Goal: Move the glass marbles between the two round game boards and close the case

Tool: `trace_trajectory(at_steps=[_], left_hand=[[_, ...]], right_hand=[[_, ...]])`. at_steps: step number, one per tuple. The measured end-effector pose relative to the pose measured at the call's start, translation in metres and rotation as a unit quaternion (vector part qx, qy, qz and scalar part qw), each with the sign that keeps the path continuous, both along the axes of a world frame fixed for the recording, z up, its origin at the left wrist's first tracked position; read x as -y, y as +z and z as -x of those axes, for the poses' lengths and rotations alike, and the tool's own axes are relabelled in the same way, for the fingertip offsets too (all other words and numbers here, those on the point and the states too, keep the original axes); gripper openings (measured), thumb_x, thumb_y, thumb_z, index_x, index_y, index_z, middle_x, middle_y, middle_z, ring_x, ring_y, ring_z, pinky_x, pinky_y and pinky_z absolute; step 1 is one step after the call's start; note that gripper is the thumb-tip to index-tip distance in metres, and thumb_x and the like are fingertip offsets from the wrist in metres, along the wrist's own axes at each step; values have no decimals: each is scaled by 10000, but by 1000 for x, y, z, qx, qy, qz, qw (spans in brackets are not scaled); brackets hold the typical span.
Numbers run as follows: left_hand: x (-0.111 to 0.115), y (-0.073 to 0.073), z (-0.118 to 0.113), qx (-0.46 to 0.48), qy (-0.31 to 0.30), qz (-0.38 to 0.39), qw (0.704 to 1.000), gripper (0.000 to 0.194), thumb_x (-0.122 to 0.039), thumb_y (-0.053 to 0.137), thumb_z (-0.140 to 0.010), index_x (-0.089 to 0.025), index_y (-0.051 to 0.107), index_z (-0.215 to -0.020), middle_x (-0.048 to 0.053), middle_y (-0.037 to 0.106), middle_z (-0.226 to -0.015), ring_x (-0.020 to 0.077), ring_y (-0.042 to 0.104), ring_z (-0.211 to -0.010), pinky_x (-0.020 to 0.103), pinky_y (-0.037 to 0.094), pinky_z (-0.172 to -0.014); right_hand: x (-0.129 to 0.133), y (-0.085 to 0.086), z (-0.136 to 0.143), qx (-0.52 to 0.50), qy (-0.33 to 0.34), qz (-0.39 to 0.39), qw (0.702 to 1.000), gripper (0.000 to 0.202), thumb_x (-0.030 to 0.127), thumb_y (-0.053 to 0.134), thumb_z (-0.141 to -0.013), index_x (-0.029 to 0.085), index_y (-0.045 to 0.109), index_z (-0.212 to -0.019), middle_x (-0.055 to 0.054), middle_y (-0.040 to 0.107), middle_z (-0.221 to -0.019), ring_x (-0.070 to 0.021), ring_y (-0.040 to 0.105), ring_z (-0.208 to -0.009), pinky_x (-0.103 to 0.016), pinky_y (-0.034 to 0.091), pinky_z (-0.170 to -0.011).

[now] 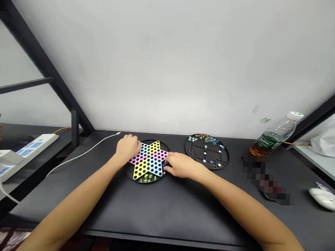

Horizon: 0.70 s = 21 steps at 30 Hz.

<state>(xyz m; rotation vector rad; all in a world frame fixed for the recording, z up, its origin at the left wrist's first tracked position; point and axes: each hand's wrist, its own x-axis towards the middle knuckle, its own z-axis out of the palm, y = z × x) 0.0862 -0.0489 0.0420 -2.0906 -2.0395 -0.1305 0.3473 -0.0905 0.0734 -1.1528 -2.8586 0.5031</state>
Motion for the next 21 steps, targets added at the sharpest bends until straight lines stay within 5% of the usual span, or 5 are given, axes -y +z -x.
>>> trace_trajectory(at_steps=[5, 21], left_hand=[[-3, -14, -3, 87, -164, 8, 983, 363, -370, 422, -958, -209, 568, -1249, 105, 582, -1298, 266, 528, -1173, 416, 453, -983], [-6, -26, -7, 100, -128, 37, 986, 381, -400, 374, -994, -196, 602, -1220, 99, 627, -1251, 266, 565, -1142, 399, 449, -960]], right_hand=[[-11, -14, -6, 0, -1, -56, 998, 198, 281, 592, -943, 141, 668, -1060, -121, 617, -1074, -223, 625, -918, -322, 481, -820], [-21, -47, 2, -9, -81, -166, 983, 160, 274, 501, -996, 148, 596, -1022, -110, 591, -1053, -209, 618, -906, -323, 499, -840]])
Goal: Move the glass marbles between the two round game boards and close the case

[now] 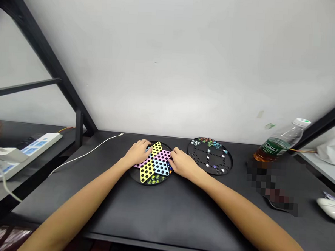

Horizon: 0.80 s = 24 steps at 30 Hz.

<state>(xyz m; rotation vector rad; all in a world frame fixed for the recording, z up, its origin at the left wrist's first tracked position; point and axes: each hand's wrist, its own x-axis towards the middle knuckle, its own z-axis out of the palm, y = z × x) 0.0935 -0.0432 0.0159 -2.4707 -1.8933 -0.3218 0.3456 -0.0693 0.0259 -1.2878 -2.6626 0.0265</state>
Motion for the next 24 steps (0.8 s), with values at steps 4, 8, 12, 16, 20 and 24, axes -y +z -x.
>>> trace_trajectory(at_steps=[4, 8, 12, 16, 20, 24], left_hand=[[0, 1, -1, -4, 2, -1, 1000, 380, -394, 372, -994, -184, 611, -1202, 105, 634, -1230, 264, 572, -1126, 399, 456, -946], [1, 2, -2, -5, 2, -3, 1000, 367, -380, 383, -990, -179, 618, -1186, 105, 640, -1217, 261, 574, -1121, 392, 454, -947], [1, 4, -3, -6, 8, 1, 1000, 354, -377, 389, -989, -188, 619, -1179, 104, 641, -1220, 256, 578, -1125, 381, 453, -945], [1, 4, -3, -10, 14, 0, 1000, 358, -386, 386, -990, -195, 617, -1185, 104, 638, -1234, 256, 580, -1130, 378, 455, -942], [0, 2, -3, -10, 10, -4, 1000, 368, -394, 381, -992, -187, 619, -1180, 105, 639, -1229, 260, 583, -1126, 384, 458, -943], [0, 0, -3, -10, 9, -11, 1000, 366, -394, 383, -991, -184, 622, -1173, 107, 641, -1218, 260, 584, -1126, 383, 460, -943]], right_hand=[[3, -7, 5, -4, -8, -20, 1000, 174, 268, 479, -1003, 139, 596, -1014, -118, 592, -1046, -218, 614, -920, -327, 498, -844], [8, -13, 9, 0, -27, -25, 999, 223, 240, 409, -1022, 137, 606, -1004, -131, 598, -1039, -230, 606, -925, -337, 488, -849], [9, -13, 10, -7, -34, -5, 999, 232, 230, 400, -1024, 137, 611, -1000, -139, 614, -1026, -243, 605, -946, -348, 470, -872], [9, -9, 10, -19, -38, 37, 998, 228, 247, 405, -1029, 138, 606, -1031, -124, 627, -1022, -221, 626, -909, -315, 461, -826], [12, -8, 13, -48, -83, 69, 993, 222, 264, 412, -1031, 155, 605, -1037, -107, 637, -1034, -194, 640, -888, -281, 441, -792], [12, -7, 16, -69, -104, 69, 990, 225, 267, 419, -1028, 158, 614, -1000, -102, 650, -1023, -194, 641, -895, -275, 433, -785]])
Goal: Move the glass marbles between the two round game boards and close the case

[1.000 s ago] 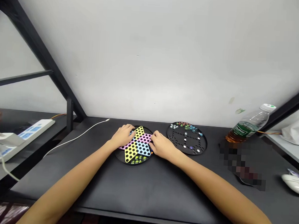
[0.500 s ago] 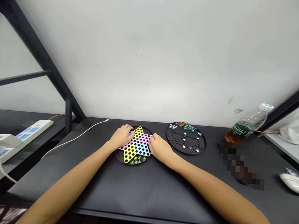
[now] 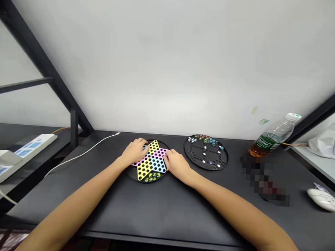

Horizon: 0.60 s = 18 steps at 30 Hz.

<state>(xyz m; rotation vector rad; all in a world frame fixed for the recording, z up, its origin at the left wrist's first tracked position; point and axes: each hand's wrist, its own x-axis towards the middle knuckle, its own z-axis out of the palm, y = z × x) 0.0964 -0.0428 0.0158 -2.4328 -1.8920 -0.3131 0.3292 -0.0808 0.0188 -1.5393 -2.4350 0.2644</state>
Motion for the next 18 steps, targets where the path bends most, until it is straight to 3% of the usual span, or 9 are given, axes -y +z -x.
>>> trace_trajectory(at_steps=[18], left_hand=[[2, 3, -1, -13, 1, -4, 1000, 374, -381, 370, -992, -187, 617, -1194, 113, 639, -1216, 261, 588, -1111, 388, 458, -933]], right_hand=[[-4, -3, 6, -38, -48, 31, 998, 261, 374, 453, -1016, 194, 598, -895, -62, 709, -856, -195, 663, -790, -261, 369, -676]])
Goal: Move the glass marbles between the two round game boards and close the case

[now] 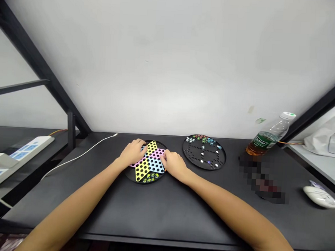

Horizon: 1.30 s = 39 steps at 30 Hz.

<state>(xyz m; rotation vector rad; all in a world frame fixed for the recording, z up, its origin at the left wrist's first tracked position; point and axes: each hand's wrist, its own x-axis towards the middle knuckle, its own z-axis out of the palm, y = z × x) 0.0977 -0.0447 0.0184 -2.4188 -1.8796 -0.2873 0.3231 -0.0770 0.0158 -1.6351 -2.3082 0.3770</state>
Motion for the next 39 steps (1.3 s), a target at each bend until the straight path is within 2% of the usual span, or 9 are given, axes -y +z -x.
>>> trace_trajectory(at_steps=[8, 12, 14, 18, 21, 24, 29, 33, 39], left_hand=[[0, 2, 0, -5, -3, 3, 1000, 378, -393, 375, -990, -185, 617, -1192, 116, 641, -1204, 268, 592, -1100, 393, 462, -926], [0, 2, 0, 0, 1, 10, 1000, 371, -388, 373, -991, -196, 616, -1194, 107, 640, -1220, 260, 587, -1112, 385, 459, -937], [0, 3, 0, 3, 0, 11, 1000, 377, -386, 364, -992, -192, 616, -1194, 109, 638, -1226, 264, 583, -1114, 394, 459, -938], [0, 3, 0, 9, -5, 16, 1000, 383, -388, 358, -990, -185, 619, -1184, 118, 634, -1224, 270, 577, -1121, 406, 459, -936], [0, 3, 0, 8, -9, 15, 1000, 381, -385, 357, -991, -186, 617, -1184, 115, 635, -1214, 267, 576, -1118, 403, 455, -941], [-1, 3, 1, 3, -11, 12, 1000, 385, -383, 358, -991, -182, 613, -1196, 117, 633, -1211, 270, 578, -1108, 407, 457, -937], [-2, 1, 2, 6, -11, 16, 1000, 381, -397, 350, -998, -204, 612, -1196, 106, 628, -1231, 265, 573, -1123, 401, 455, -942], [-3, -2, 3, 3, -15, 9, 1000, 392, -400, 350, -998, -188, 608, -1203, 117, 626, -1220, 270, 571, -1117, 407, 451, -939], [-1, -2, 2, -2, -16, 14, 1000, 386, -408, 371, -992, -190, 603, -1209, 116, 622, -1219, 268, 562, -1123, 399, 440, -943]], right_hand=[[3, -4, 3, -7, 2, 0, 1000, 362, 384, 423, -1002, 199, 589, -739, -70, 686, -762, -195, 634, -722, -266, 361, -642], [-9, -2, -3, -194, -8, 42, 980, 453, 430, 484, -967, 195, 459, -582, -21, 544, -586, -137, 516, -578, -235, 350, -557], [-21, 5, -12, -357, -51, 154, 920, 449, 469, 490, -958, 202, 425, -602, 20, 447, -542, -90, 373, -465, -208, 281, -446], [-42, 22, -34, -573, -106, 407, 704, 331, 409, 448, -977, 209, 416, -715, 66, 371, -574, -52, 185, -399, -160, 110, -333], [-48, 26, -42, -588, -98, 470, 651, 295, 396, 477, -959, 192, 456, -747, 41, 423, -614, -51, 270, -428, -132, 124, -331], [-45, 22, -40, -531, -89, 431, 724, 298, 421, 553, -913, 188, 494, -738, 58, 383, -569, -60, 267, -433, -150, 128, -346], [-25, 22, -31, -203, -1, 120, 972, 351, 433, 559, -915, 174, 624, -687, -22, 565, -595, -134, 518, -572, -225, 373, -520], [3, 26, -15, 39, 38, 37, 998, 371, 455, 486, -964, 167, 712, -903, -140, 729, -880, -249, 677, -817, -310, 457, -728], [23, 26, -1, 92, 55, 81, 991, 391, 443, 415, -997, 162, 684, -1044, -155, 722, -1017, -286, 689, -955, -330, 465, -790]])
